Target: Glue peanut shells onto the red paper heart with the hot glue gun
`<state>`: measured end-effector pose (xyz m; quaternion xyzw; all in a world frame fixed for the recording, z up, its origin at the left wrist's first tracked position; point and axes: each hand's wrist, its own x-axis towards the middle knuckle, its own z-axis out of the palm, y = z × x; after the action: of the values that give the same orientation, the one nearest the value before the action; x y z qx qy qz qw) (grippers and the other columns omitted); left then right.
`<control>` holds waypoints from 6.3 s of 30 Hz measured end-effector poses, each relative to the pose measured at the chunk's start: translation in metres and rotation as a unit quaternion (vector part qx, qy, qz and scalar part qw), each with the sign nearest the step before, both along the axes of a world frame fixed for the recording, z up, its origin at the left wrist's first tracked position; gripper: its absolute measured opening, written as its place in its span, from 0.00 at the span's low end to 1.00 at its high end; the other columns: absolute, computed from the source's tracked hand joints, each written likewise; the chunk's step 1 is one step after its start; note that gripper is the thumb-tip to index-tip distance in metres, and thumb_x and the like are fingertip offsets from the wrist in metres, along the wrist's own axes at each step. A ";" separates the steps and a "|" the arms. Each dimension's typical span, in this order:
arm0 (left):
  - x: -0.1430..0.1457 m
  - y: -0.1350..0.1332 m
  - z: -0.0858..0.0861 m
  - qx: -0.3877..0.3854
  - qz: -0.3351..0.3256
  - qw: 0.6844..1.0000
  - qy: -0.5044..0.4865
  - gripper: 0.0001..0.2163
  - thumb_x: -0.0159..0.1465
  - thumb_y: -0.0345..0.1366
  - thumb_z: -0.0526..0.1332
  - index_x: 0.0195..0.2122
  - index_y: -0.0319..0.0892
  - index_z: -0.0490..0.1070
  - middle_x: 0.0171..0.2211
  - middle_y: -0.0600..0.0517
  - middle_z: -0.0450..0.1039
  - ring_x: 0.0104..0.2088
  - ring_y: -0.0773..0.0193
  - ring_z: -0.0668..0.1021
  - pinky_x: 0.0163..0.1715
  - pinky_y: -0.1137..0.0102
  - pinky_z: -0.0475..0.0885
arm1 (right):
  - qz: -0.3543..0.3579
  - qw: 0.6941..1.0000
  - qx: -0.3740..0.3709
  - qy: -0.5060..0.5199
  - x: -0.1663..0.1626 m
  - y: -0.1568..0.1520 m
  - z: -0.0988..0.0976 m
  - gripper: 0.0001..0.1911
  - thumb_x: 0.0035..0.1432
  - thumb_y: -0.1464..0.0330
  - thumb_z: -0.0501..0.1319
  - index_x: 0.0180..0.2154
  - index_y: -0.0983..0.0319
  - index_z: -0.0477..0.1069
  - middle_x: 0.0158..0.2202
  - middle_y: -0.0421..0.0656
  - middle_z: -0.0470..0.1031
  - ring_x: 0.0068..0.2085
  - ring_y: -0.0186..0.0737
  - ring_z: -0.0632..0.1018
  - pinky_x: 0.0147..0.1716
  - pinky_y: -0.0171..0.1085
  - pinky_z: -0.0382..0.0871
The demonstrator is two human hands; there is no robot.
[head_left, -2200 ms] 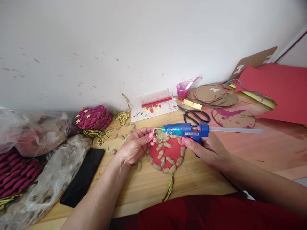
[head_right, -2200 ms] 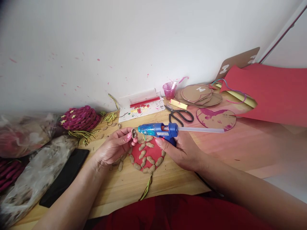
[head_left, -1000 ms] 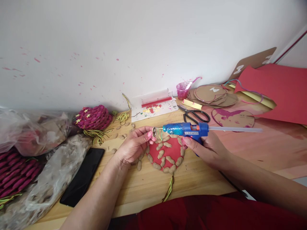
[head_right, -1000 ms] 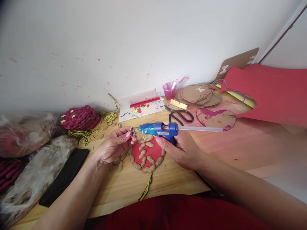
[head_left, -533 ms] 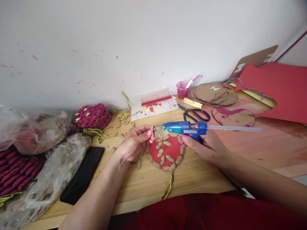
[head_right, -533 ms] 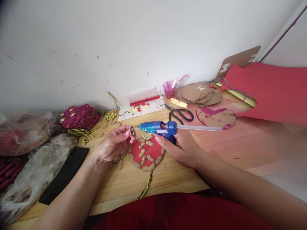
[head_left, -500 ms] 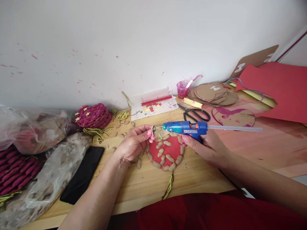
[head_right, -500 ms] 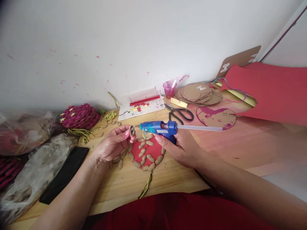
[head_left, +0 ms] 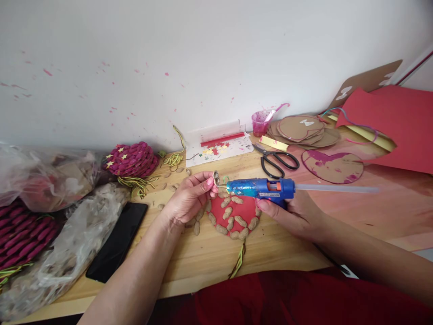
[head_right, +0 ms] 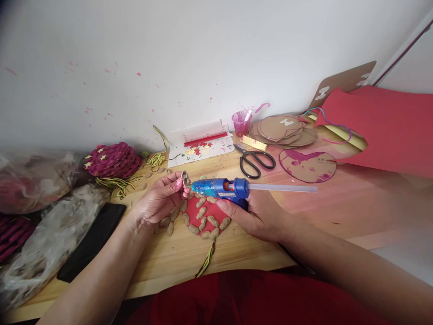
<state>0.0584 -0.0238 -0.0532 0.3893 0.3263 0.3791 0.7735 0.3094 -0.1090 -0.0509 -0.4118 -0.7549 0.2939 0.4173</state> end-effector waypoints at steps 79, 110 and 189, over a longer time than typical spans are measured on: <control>0.010 -0.031 0.003 0.662 -0.150 0.591 0.436 0.07 0.70 0.29 0.60 0.48 0.40 0.73 0.42 0.47 0.75 0.43 0.59 0.75 0.44 0.64 0.72 | -0.110 0.916 -0.309 0.233 -0.011 0.014 0.001 0.22 0.61 0.49 0.65 0.33 0.62 0.73 0.30 0.43 0.78 0.26 0.36 0.78 0.25 0.35 0.73; 0.011 -0.034 0.004 0.648 -0.178 0.594 0.442 0.10 0.72 0.29 0.57 0.51 0.42 0.73 0.46 0.45 0.75 0.47 0.57 0.75 0.46 0.62 0.73 | -0.107 0.920 -0.322 0.195 -0.008 0.019 -0.007 0.23 0.63 0.48 0.64 0.32 0.62 0.74 0.28 0.46 0.78 0.26 0.39 0.78 0.24 0.38 0.73; 0.026 -0.037 -0.003 0.666 -0.137 0.586 0.441 0.10 0.68 0.24 0.57 0.35 0.40 0.77 0.33 0.48 0.71 0.36 0.59 0.72 0.35 0.64 0.68 | -0.123 0.926 -0.295 0.199 -0.016 0.028 -0.019 0.16 0.68 0.60 0.63 0.31 0.64 0.72 0.22 0.41 0.75 0.19 0.31 0.74 0.18 0.29 0.72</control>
<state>0.0848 -0.0603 -0.0565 0.9550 0.2264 0.1620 0.1022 0.2936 -0.0815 -0.0701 -0.5391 -0.4791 0.5255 0.4513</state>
